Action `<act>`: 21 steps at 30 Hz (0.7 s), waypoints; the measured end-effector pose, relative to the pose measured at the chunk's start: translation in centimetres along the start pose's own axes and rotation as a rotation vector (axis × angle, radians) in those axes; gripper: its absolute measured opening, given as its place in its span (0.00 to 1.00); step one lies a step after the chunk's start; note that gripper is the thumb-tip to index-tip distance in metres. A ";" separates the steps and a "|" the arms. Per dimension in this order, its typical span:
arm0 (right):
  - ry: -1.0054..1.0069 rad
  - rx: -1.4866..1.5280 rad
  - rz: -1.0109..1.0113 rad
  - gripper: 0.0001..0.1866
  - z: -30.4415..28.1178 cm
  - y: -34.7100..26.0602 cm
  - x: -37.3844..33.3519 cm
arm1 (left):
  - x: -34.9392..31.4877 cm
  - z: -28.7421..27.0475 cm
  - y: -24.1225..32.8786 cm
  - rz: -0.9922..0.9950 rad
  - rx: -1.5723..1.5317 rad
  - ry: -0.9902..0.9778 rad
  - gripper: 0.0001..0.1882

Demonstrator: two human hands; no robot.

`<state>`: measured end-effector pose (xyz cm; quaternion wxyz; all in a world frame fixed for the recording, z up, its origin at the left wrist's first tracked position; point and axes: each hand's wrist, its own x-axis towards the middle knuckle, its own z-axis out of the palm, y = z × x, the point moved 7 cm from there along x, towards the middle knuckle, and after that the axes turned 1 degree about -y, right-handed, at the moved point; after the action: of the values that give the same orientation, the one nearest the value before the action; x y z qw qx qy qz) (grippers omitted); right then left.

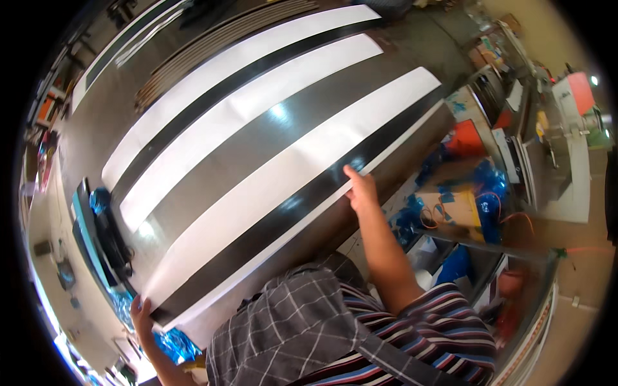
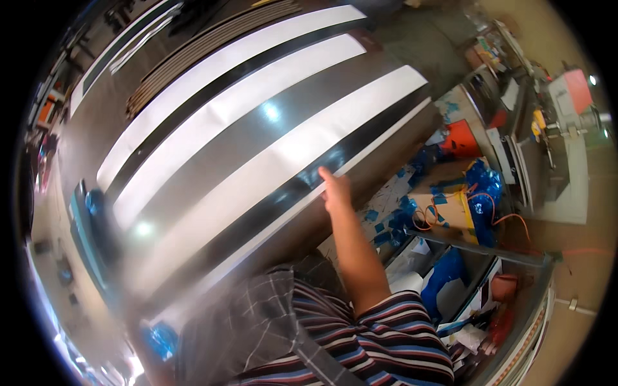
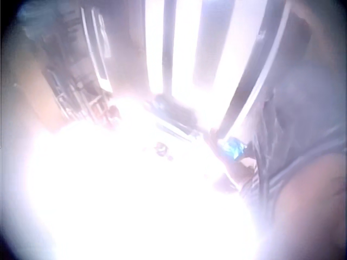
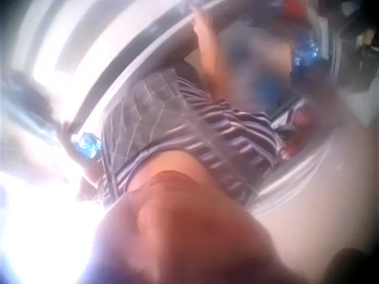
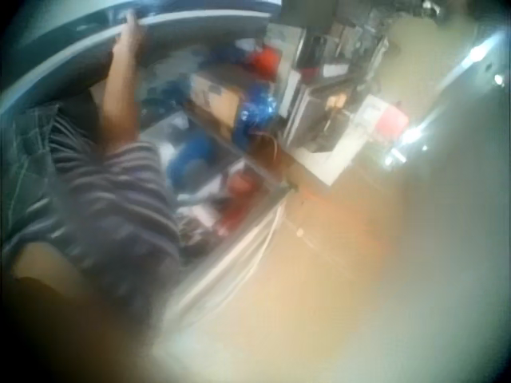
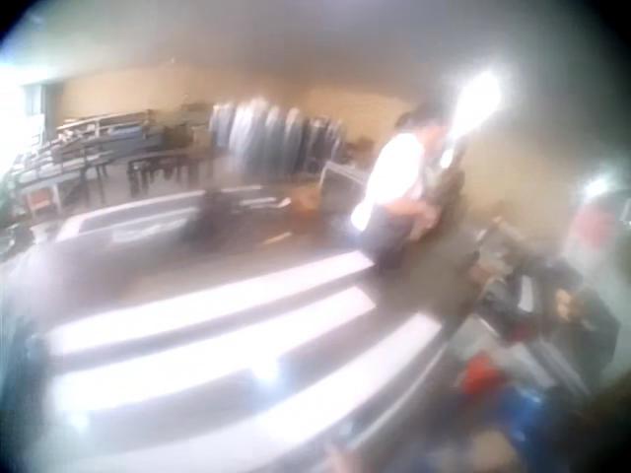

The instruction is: The person applies white and black adhesive strips to a large curved metallic surface. They peel off backing, align, and smooth each strip by hand, occasionally lifting and repositioning sections to ensure adhesion.

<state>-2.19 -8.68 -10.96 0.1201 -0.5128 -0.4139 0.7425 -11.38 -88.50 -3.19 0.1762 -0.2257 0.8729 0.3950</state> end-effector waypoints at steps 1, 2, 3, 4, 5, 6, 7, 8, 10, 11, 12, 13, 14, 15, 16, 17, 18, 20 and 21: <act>0.041 -0.069 -0.022 0.14 -0.5 -0.3 -0.6 | -0.6 0.6 -0.9 -0.063 0.123 0.031 0.33; 0.098 -0.135 -0.063 0.15 -0.9 -1.4 -1.3 | -2.2 2.9 1.8 -0.205 -0.005 0.037 0.36; 0.023 -0.394 -0.054 0.19 -0.4 -2.6 -1.7 | -2.9 3.5 1.9 -0.203 -0.071 0.140 0.38; -0.051 -0.652 -0.054 0.23 0.0 -3.5 -2.6 | -3.2 3.9 0.7 -0.199 -0.135 0.241 0.40; 0.053 -0.869 -0.104 0.29 0.2 -4.9 -3.5 | -2.7 4.2 -0.4 -0.207 -0.140 0.211 0.42; 0.042 -1.183 -0.094 0.33 0.3 -5.9 -3.9 | -2.0 4.2 -1.8 -0.219 -0.142 0.182 0.43; 0.050 -1.306 -0.077 0.34 0.6 -6.7 -4.2 | -1.4 4.0 -3.1 -0.192 -0.141 0.178 0.42; 0.063 -1.431 -0.059 0.35 0.7 -7.2 -4.3 | -0.7 4.1 -4.4 -0.164 -0.142 0.171 0.40; 0.190 -1.598 -0.296 0.36 0.9 -7.7 -3.9 | -1.8 4.9 -2.5 -0.270 -0.186 0.223 0.37; 0.256 -1.674 -0.421 0.36 1.3 -8.0 -3.8 | 0.4 4.7 -5.0 -0.171 -0.169 0.230 0.35; 0.192 -1.665 -0.310 0.37 2.3 -8.0 -4.3 | 0.4 4.2 -6.3 -0.103 -0.204 0.256 0.31; 0.188 -1.695 -0.320 0.37 2.4 -7.8 -4.0 | 0.4 3.8 -5.9 0.015 -0.049 0.341 0.29; 0.193 -1.722 -0.328 0.37 2.0 -7.7 -3.8 | 0.4 3.7 -4.4 0.131 0.112 0.413 0.27; 0.228 -1.727 -0.331 0.38 1.5 -7.9 -3.9 | -0.9 5.2 -0.2 0.153 0.215 0.426 0.26; 0.241 -1.733 -0.336 0.40 1.6 -7.9 -4.2 | -2.7 5.5 3.7 0.160 0.327 0.450 0.25; 0.226 -1.756 -0.377 0.40 2.7 -7.8 -4.8 | -2.6 4.7 2.7 0.157 0.382 0.401 0.25; 0.228 -1.769 -0.392 0.39 3.2 -7.8 -5.0 | -1.7 4.8 0.3 0.152 0.435 0.338 0.26; 0.196 -1.731 -0.426 0.37 3.2 -7.2 -4.1 | -1.2 3.7 -1.9 0.203 0.399 0.431 0.29; 0.196 -1.758 -0.422 0.36 3.4 -7.1 -4.1 | -1.0 3.2 -2.9 0.230 0.381 0.476 0.31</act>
<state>-5.04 -8.39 -2.54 -0.1461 -0.3939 -0.9044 0.0747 -8.58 -87.52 -6.44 -0.0393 -0.1745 0.9677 0.1778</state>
